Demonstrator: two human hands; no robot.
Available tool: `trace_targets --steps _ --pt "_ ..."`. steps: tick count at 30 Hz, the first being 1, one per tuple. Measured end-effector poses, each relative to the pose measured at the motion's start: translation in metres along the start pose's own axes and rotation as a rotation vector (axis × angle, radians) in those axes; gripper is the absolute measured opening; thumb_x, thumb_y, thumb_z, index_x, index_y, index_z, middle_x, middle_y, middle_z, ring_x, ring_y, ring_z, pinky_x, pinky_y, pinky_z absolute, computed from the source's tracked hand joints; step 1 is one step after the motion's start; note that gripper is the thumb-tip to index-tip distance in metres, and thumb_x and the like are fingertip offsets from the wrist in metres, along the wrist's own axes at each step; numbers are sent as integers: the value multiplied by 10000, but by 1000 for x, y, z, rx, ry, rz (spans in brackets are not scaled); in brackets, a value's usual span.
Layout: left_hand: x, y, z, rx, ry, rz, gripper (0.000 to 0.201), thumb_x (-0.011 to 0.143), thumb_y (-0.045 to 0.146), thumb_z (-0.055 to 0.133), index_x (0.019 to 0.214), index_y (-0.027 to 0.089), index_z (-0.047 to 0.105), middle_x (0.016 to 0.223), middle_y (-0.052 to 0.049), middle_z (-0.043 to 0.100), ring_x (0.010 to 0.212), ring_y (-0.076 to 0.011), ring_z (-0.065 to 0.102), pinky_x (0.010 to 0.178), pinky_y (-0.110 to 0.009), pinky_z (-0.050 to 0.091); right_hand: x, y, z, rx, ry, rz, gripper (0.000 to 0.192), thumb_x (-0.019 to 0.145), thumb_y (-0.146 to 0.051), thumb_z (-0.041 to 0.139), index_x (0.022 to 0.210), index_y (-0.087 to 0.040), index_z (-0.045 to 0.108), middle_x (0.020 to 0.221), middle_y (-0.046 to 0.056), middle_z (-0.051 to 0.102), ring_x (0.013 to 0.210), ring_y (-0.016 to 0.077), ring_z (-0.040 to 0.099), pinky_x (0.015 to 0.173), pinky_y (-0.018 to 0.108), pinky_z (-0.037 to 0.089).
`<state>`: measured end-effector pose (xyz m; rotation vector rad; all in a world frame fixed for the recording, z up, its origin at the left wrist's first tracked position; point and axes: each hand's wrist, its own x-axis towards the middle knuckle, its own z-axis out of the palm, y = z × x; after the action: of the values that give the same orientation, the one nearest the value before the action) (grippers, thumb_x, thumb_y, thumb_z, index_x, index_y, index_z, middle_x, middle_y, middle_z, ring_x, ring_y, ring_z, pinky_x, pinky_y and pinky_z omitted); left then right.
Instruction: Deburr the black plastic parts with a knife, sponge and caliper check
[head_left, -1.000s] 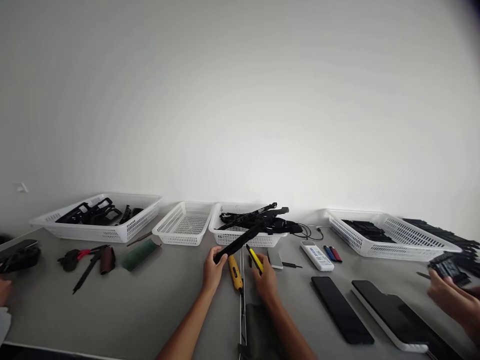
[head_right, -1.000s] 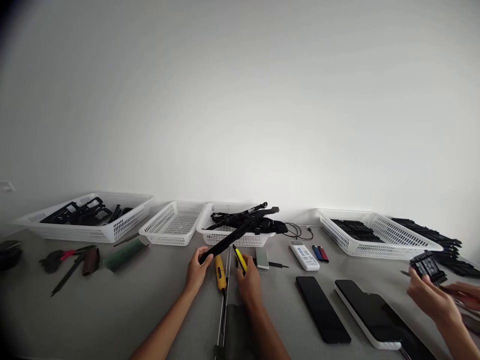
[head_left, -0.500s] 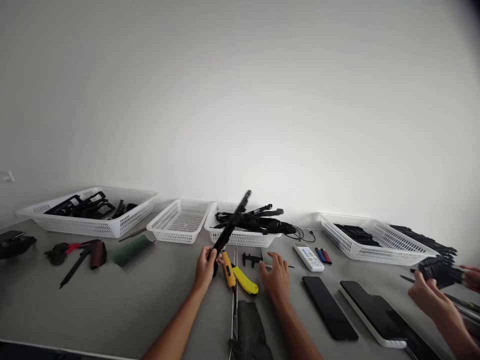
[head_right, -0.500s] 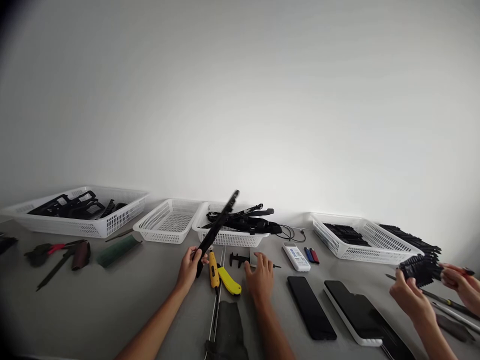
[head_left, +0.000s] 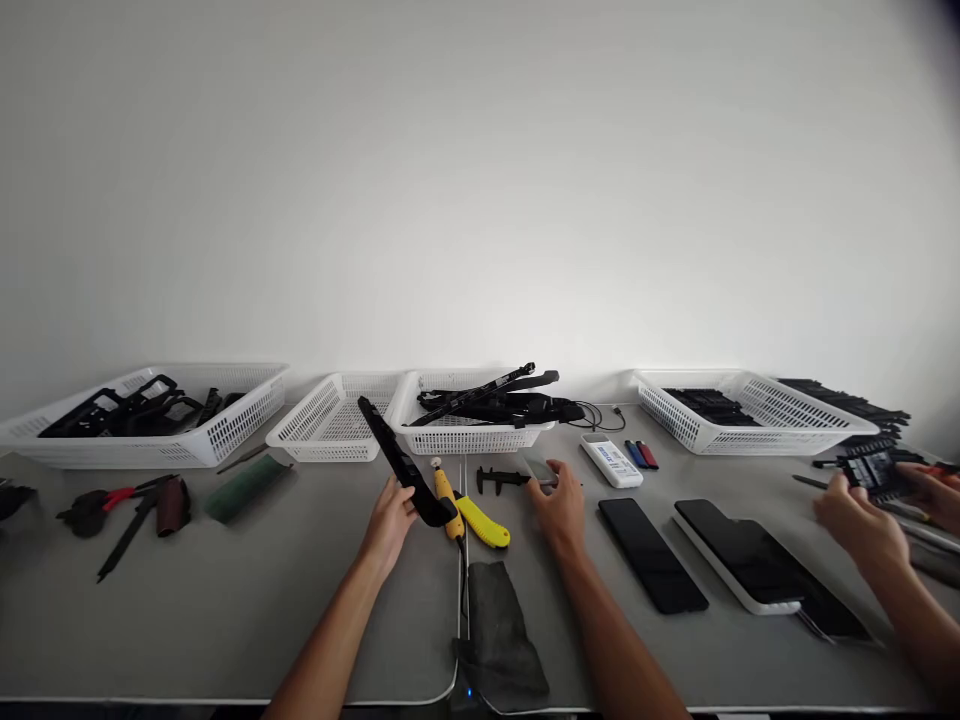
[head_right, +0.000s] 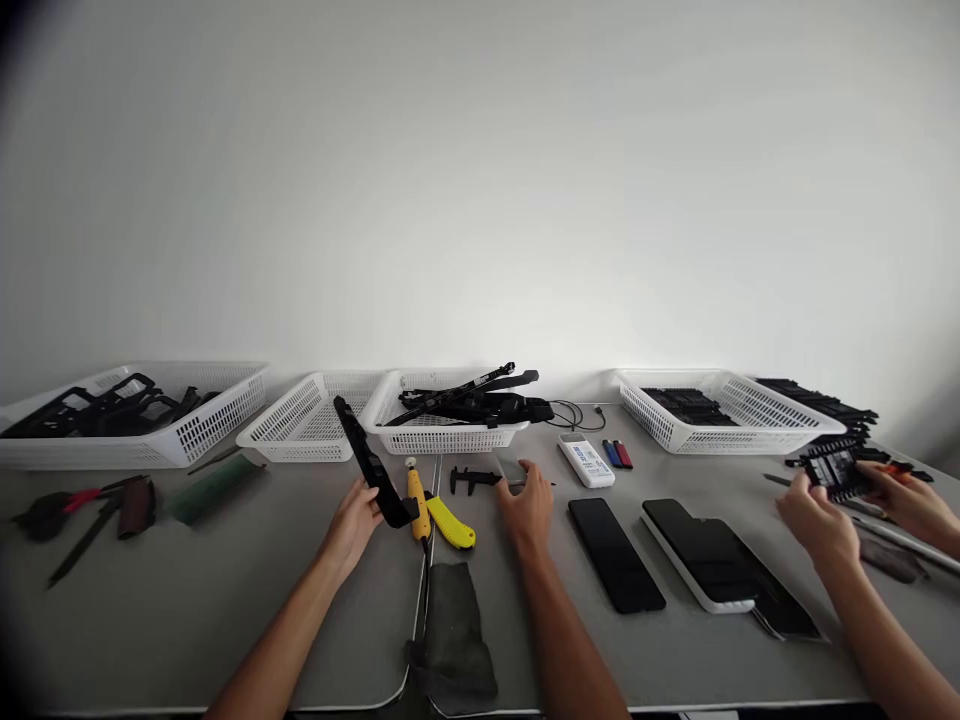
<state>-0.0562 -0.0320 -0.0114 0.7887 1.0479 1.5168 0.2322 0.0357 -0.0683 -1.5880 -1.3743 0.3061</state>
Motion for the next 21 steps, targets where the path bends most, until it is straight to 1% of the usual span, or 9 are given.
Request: trace_targets --steps 2,4,7,11,13,16,17,19,21 --pt "1 4 -1 -23 10 4 581 768 463 846 1249 214 637 1045 -93 775 941 -289 768 817 -387 595 1 -2 -2 65 10 36 571 841 -487 627 1319 -179 573 1269 170 701 1040 327 650 889 439 503" --pt "0 8 -1 -26 65 35 556 779 470 843 1224 227 614 930 -36 745 769 -216 726 719 -334 570 0 -9 -5 135 15 48 611 841 -513 648 1343 -179 547 1249 156 697 976 295 656 838 408 516" --pt "-5 12 -1 -40 72 33 497 790 427 836 1187 224 617 802 24 659 605 -136 598 597 -269 498 -7 -24 -9 231 0 9 505 865 -526 663 1249 -203 603 1141 104 708 948 267 640 826 379 514" --pt "-18 15 -1 -71 -18 88 603 787 344 804 1351 264 607 1007 -41 719 673 -168 642 648 -318 539 -14 -49 -12 332 17 -96 378 945 -506 594 1179 -214 645 1038 71 669 906 240 595 795 360 503" --pt "-26 18 0 -79 -66 101 685 779 334 803 1428 314 586 1238 -89 727 848 -234 711 757 -371 586 -11 -65 -11 360 5 -179 369 978 -493 573 1214 -216 633 1012 62 642 874 227 583 779 352 505" --pt "-32 27 9 -136 -183 78 768 803 516 791 1514 358 549 1547 -114 602 1162 -348 690 875 -444 612 0 -90 -5 370 -88 -316 381 1001 -490 587 1276 -227 605 1066 73 635 917 232 604 791 354 520" --pt "-32 29 14 -160 -217 66 790 808 574 782 1528 357 540 1565 -119 588 1171 -355 683 858 -446 617 4 -95 -2 364 -116 -352 374 1008 -488 585 1279 -231 605 1068 72 631 921 234 607 792 355 526" --pt "-24 32 27 -168 -227 4 720 872 615 746 1503 316 572 1473 -145 643 983 -283 709 723 -378 613 9 -98 5 353 -160 -407 345 1016 -476 585 1266 -239 613 1082 76 631 936 239 618 797 358 539" --pt "-12 30 41 -144 -245 -80 671 930 608 714 1495 274 574 1234 -131 713 773 -198 681 608 -308 577 11 -91 13 351 -173 -428 335 1022 -459 591 1276 -241 616 1125 87 641 972 247 636 825 366 552"
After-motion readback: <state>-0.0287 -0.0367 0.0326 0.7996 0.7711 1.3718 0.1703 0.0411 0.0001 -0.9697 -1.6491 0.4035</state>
